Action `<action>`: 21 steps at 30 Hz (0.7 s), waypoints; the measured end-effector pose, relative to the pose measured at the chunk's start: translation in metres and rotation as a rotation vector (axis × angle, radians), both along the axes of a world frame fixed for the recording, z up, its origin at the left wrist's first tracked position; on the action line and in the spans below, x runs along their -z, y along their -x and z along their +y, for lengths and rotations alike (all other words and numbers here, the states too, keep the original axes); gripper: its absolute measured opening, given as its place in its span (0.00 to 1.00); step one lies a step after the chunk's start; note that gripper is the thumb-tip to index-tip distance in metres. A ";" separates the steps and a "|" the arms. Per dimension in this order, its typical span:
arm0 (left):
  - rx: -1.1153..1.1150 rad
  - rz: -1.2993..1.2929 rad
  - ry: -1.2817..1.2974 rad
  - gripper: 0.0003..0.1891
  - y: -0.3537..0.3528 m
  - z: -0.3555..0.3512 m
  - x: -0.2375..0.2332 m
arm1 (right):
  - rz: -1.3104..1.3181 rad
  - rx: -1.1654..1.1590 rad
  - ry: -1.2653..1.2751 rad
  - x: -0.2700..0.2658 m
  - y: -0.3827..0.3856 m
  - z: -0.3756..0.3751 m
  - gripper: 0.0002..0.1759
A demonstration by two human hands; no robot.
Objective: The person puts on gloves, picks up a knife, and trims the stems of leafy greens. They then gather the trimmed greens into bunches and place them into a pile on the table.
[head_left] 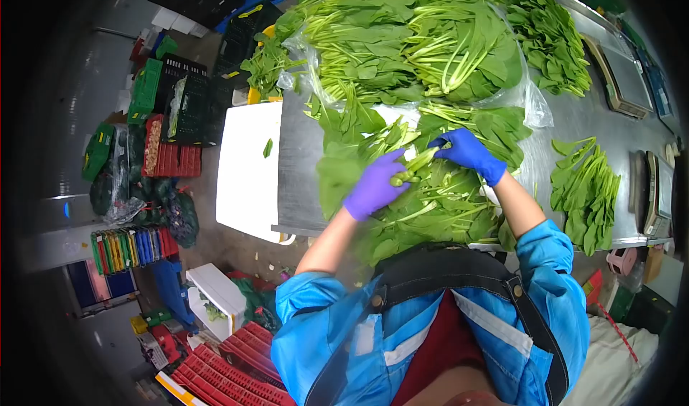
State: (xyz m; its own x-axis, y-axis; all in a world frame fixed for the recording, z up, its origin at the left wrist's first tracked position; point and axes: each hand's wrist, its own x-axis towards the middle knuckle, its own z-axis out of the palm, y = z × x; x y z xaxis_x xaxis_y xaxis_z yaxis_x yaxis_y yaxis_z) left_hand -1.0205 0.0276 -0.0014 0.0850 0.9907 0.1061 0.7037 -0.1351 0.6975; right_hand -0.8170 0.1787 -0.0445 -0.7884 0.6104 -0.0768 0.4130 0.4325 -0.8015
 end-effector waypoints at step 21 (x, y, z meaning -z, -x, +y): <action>0.100 -0.329 -0.012 0.11 -0.012 -0.009 -0.030 | 0.242 0.153 0.384 -0.029 -0.031 -0.071 0.16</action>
